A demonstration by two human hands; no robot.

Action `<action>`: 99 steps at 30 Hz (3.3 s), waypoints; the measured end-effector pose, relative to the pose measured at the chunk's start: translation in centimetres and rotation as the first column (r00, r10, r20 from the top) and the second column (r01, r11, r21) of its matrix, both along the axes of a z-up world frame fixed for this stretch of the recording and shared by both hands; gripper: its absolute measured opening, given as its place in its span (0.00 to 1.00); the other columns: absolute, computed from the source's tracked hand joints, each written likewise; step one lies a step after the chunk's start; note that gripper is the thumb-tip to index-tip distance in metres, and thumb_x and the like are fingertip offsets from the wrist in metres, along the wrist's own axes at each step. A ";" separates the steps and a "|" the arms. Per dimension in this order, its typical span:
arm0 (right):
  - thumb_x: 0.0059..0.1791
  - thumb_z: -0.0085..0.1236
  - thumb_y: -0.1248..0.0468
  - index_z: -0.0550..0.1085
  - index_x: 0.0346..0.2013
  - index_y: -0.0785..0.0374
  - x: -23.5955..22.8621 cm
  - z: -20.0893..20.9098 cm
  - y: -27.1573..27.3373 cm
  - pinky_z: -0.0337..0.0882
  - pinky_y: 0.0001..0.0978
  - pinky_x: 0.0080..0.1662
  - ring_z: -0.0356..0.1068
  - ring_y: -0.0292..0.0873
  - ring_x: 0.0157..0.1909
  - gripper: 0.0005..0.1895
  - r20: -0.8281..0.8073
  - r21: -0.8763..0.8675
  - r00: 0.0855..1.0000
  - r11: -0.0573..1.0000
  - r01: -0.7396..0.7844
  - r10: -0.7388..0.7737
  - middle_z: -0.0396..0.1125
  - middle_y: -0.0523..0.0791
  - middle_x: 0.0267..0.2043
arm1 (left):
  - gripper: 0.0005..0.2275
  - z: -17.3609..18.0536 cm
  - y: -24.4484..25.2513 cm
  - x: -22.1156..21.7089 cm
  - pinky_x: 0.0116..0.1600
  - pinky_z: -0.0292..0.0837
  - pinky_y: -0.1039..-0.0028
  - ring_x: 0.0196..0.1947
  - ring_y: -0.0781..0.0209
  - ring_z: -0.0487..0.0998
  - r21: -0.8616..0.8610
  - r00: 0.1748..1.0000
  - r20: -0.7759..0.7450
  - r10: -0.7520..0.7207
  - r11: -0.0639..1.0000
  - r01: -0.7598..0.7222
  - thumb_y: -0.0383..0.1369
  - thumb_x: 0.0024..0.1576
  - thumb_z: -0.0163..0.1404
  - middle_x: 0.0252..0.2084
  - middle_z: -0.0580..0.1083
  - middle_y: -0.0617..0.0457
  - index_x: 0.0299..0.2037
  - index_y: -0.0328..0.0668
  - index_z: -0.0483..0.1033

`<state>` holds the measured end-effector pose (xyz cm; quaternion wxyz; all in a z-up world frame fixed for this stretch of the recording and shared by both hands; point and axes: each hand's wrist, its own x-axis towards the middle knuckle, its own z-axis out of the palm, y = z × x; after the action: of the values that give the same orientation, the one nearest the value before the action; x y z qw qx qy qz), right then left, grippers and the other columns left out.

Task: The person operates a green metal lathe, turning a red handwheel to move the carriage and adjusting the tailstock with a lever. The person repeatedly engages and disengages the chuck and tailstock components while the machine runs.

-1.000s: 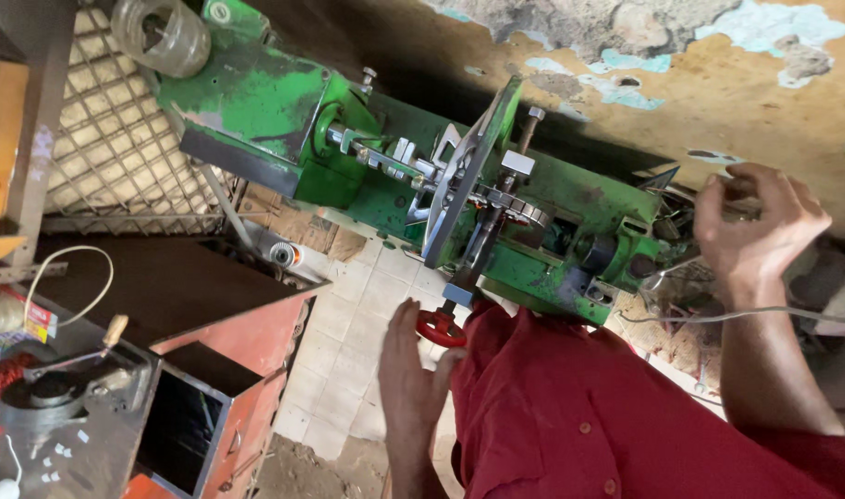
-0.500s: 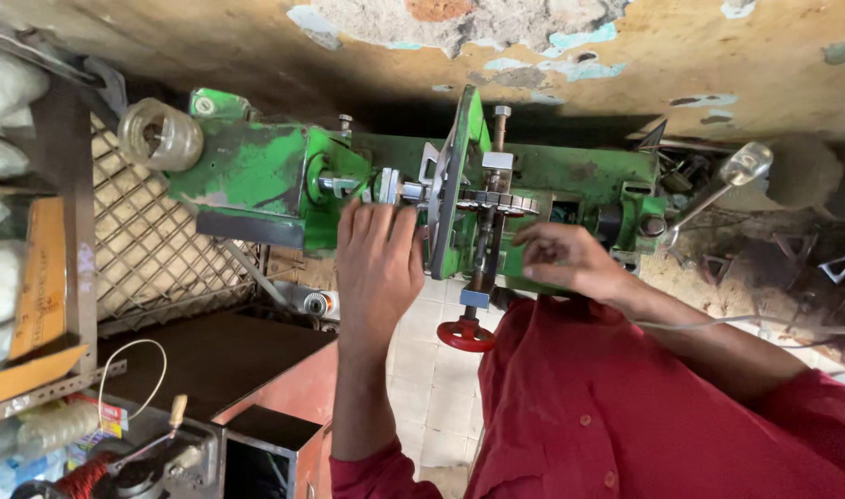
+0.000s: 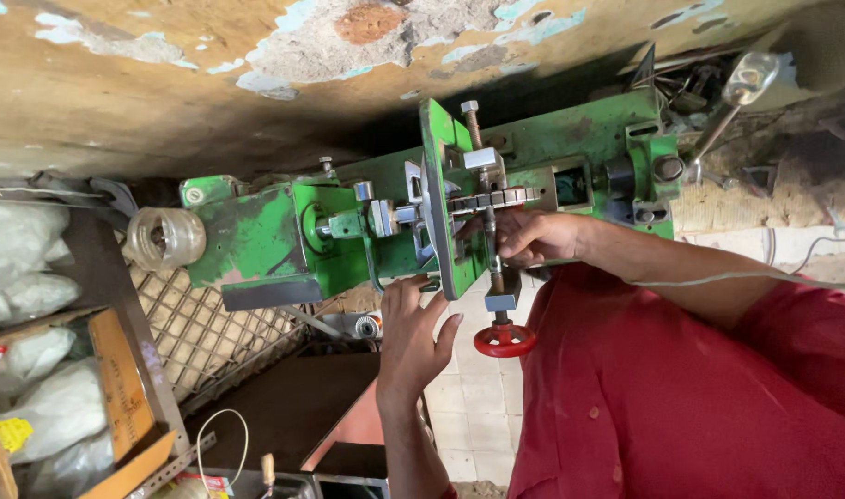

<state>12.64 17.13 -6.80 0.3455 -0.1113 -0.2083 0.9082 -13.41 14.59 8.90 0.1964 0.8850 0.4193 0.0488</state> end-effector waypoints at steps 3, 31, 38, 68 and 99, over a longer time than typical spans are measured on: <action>0.43 0.62 0.70 0.60 0.68 0.70 -0.5 0.3 -0.7 0.54 0.19 0.21 0.57 0.28 0.18 0.39 0.111 0.025 0.991 0.997 0.074 -0.076 0.62 0.37 0.24 | 0.17 0.2 0.1 -0.1 0.64 0.56 0.47 0.58 0.37 0.64 -0.034 1.000 0.010 -0.022 0.999 0.022 0.36 0.54 0.58 0.53 0.68 0.39 0.53 0.41 0.79; 0.48 0.53 0.62 0.67 0.65 0.68 2.9 1.3 -3.3 0.70 0.27 0.31 0.69 0.37 0.28 0.30 0.254 -0.190 0.966 0.977 0.095 -0.044 0.70 0.40 0.30 | 0.42 -3.2 -3.5 16.0 0.53 0.74 0.54 0.54 0.31 0.76 0.167 0.820 0.257 0.512 0.812 -0.559 0.55 0.54 0.57 0.60 0.70 0.27 0.68 0.27 0.58; 0.51 0.59 0.66 0.78 0.41 0.65 20.2 5.6 -9.2 0.74 0.27 0.37 0.74 0.37 0.32 0.06 0.139 0.990 0.344 0.141 -0.021 -0.929 0.75 0.46 0.34 | 0.36 -4.3 -3.0 18.3 0.42 0.76 0.55 0.40 0.36 0.81 0.236 0.638 0.167 0.751 0.598 -0.766 0.49 0.52 0.63 0.47 0.77 0.35 0.63 0.26 0.67; 0.47 0.58 0.47 0.79 0.41 0.59 15.7 -7.1 -16.9 0.67 0.55 0.51 0.72 0.54 0.44 0.19 0.831 0.371 0.402 -0.154 -0.916 -0.385 0.73 0.50 0.38 | 0.44 -9.7 -7.8 26.1 0.68 0.62 0.56 0.67 0.47 0.69 0.248 0.574 0.567 0.591 0.541 -0.803 0.46 0.50 0.68 0.68 0.66 0.37 0.71 0.28 0.58; 0.49 0.62 0.58 0.78 0.37 0.72 24.5 4.2 -1.4 0.63 0.27 0.17 0.64 0.33 0.15 0.16 0.370 0.674 0.928 0.679 -0.292 0.032 0.68 0.44 0.17 | 0.45 -15.7 3.0 25.4 0.61 0.70 0.72 0.55 0.59 0.72 -0.702 -0.601 0.700 0.386 0.528 -0.479 0.24 0.45 0.69 0.60 0.70 0.47 0.75 0.29 0.58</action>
<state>37.12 15.71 -2.56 0.2386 -0.0979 -0.6098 0.7494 11.97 17.63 -6.77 0.3517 0.1605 0.4669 0.7954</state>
